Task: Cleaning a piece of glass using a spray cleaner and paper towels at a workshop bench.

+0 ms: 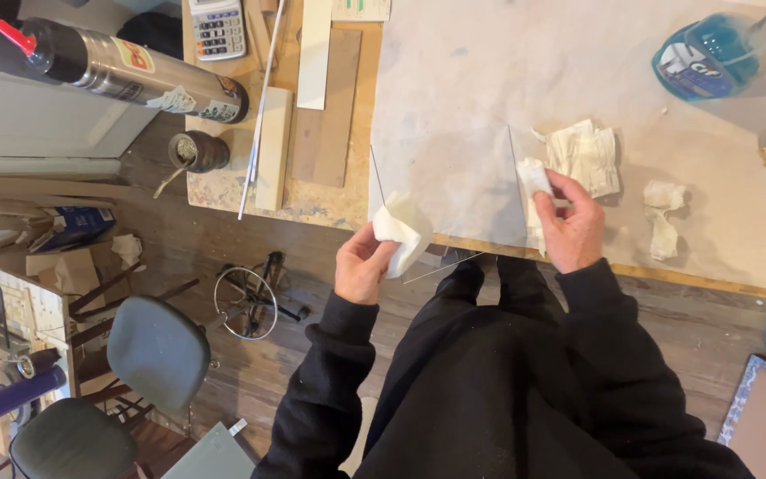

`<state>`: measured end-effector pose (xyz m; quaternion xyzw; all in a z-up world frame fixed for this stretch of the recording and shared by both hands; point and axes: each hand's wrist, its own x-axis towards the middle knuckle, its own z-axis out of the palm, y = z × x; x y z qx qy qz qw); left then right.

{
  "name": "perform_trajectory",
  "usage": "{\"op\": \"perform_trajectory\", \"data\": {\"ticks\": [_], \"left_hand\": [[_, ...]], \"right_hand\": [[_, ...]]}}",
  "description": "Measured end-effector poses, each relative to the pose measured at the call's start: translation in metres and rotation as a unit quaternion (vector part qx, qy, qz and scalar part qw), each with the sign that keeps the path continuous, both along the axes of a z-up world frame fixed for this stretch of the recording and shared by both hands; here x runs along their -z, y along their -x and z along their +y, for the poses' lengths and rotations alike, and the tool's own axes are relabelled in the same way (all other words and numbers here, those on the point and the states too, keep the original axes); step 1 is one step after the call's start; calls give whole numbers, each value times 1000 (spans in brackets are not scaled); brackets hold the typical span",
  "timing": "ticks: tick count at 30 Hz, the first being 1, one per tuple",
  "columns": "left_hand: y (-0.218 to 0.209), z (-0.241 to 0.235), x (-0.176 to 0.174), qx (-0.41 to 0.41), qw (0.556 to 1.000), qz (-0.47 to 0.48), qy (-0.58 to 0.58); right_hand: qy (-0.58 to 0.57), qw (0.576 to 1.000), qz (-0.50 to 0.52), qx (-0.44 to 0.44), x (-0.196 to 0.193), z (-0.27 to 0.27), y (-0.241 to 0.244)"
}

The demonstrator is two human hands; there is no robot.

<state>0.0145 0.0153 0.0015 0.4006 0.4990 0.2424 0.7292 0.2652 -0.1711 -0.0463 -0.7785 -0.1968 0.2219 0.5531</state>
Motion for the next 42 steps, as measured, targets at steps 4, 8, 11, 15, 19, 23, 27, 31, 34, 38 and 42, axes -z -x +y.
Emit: {"op": "perform_trajectory", "data": {"ticks": [4,8,11,15,19,23,27,31,34,38,42], "left_hand": [[0,8,7,75,994,74,-42],[7,20,28,129,981,106,-96],[2,23,32,129,978,123,-104],[37,33,-14,113,970,130,-173],[89,40,-84,-90,990,-94,-46],[74,31,-156,-144,956,-255,-15],[35,-3,-192,-110,910,-396,-61],[-6,-37,-237,-56,914,-395,-74],[-42,-63,-271,-74,923,-365,-96],[-65,-85,-284,-91,935,-316,-130],[-77,-102,-294,-90,933,-320,-138]], "right_hand": [[-18,1000,6,-4,5,8,12],[-39,999,29,0,-9,-1,9],[-54,998,19,-4,-42,-10,-11],[-102,994,18,26,-32,-55,-52],[-196,968,148,60,-87,-46,-70],[-259,909,325,-33,-102,22,-61],[-293,890,298,-180,-185,117,-30],[-445,756,387,-283,-285,147,-22],[-437,735,464,-232,-278,156,-66],[-388,832,289,-272,-309,130,-23],[-442,826,278,-211,-365,105,-26]]}}
